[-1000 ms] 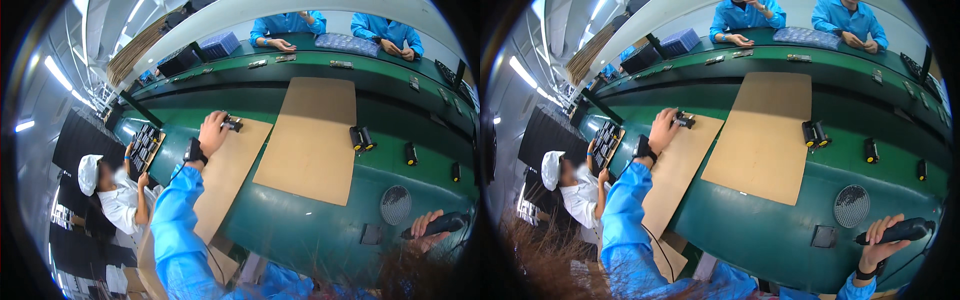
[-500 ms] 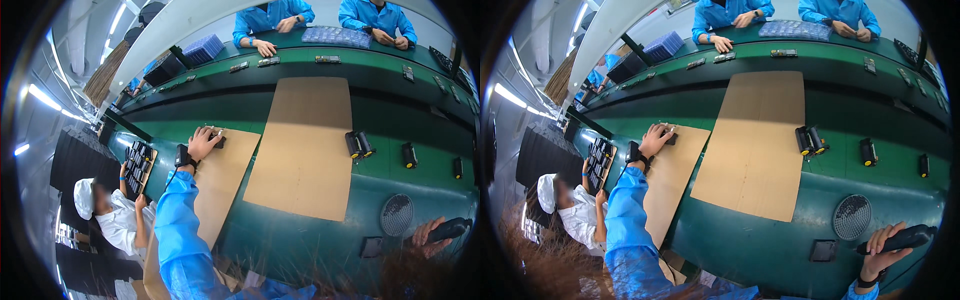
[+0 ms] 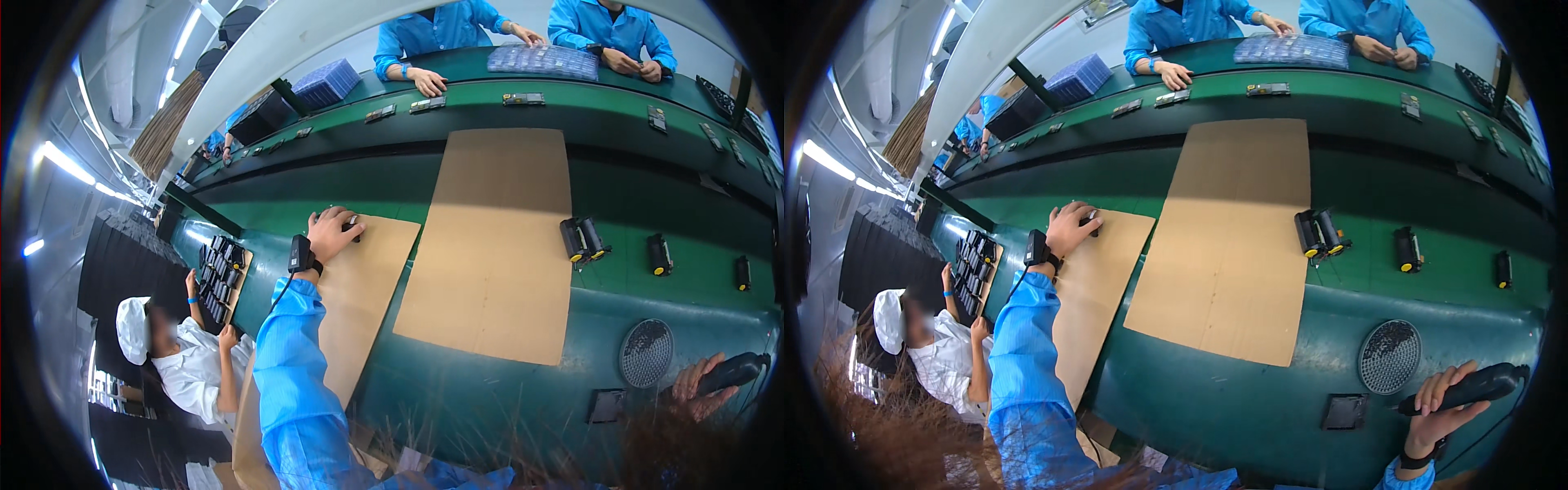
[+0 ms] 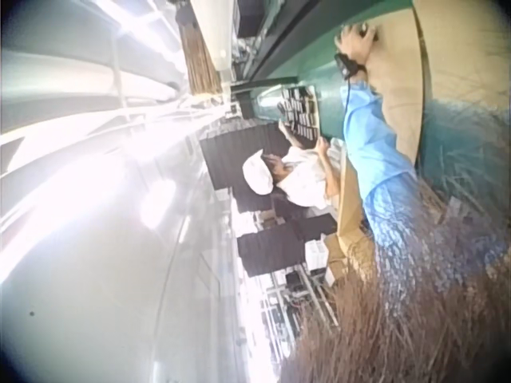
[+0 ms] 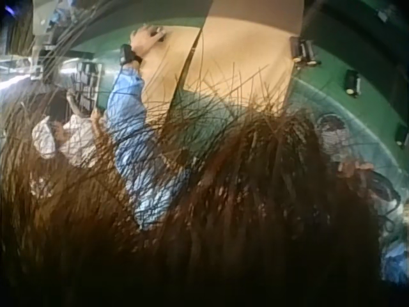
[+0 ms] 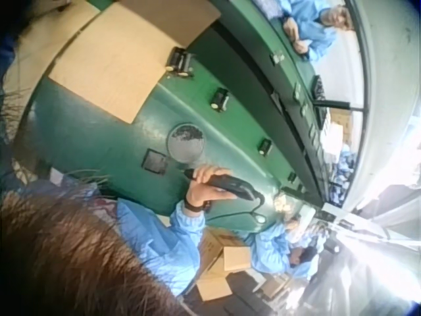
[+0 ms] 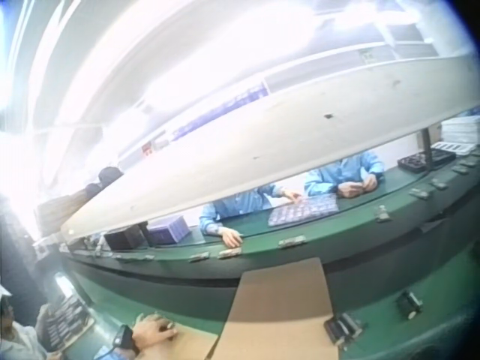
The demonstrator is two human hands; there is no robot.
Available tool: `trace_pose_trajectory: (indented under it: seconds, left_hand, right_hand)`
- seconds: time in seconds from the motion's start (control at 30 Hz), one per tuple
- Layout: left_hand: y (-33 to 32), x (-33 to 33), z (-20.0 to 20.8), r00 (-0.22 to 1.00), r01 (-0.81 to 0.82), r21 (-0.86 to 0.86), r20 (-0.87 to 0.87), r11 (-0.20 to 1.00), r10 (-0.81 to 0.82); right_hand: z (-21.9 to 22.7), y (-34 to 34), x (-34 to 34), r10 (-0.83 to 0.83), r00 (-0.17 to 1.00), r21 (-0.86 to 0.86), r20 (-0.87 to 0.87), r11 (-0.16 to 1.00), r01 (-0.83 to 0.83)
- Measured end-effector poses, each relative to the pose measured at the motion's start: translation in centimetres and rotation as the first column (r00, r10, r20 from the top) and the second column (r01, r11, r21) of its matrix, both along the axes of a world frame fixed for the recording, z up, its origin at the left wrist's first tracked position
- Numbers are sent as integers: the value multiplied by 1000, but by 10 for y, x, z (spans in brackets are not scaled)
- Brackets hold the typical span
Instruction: Assembling small electronic components using a handheld power screwdriver at an industrial assembly line station.
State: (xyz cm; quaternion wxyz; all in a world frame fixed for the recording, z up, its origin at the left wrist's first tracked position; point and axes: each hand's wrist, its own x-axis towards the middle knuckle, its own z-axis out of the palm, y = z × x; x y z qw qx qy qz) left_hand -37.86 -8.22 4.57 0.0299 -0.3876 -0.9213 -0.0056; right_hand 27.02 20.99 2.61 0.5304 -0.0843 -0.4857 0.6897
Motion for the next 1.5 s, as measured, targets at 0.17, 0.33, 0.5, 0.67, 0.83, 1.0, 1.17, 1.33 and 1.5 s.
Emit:
trace_pose_trajectory:
  seconds: [0.17,0.33,0.5,0.67,0.83,1.0,1.17,1.33,1.5]
  left_hand:
    - [4,-14,-7,985,169,-22,-19,985,-170]
    - [2,-15,-8,985,174,-7,9,985,-174]
    - [-4,-14,-6,986,165,-38,13,986,-164]
    - [13,20,-2,950,309,296,-41,904,-311]
    - [120,166,28,742,601,437,5,669,-670]
    - [226,253,16,520,803,366,-46,470,-853]
    - [270,266,6,484,838,252,64,483,-873]
    - [278,273,6,538,779,210,260,591,-801]
    - [275,262,-1,493,749,428,150,506,-857]
  right_hand:
    - [-1,-1,-1,-10,1000,-4,13,1000,10]
    - [-2,-6,-1,-43,999,-17,33,999,43]
    - [2,-10,-1,-15,1000,-35,6,999,15]
    - [-6,-12,-9,-108,993,-160,41,981,113]
    - [10,-15,-13,-121,990,46,79,992,118]
    - [14,-13,-1,-116,992,36,49,993,114]
    - [30,-17,0,-89,994,12,56,996,89]
    - [30,-9,8,-92,996,3,14,996,92]
    - [34,-6,12,-98,995,-19,-11,995,98]
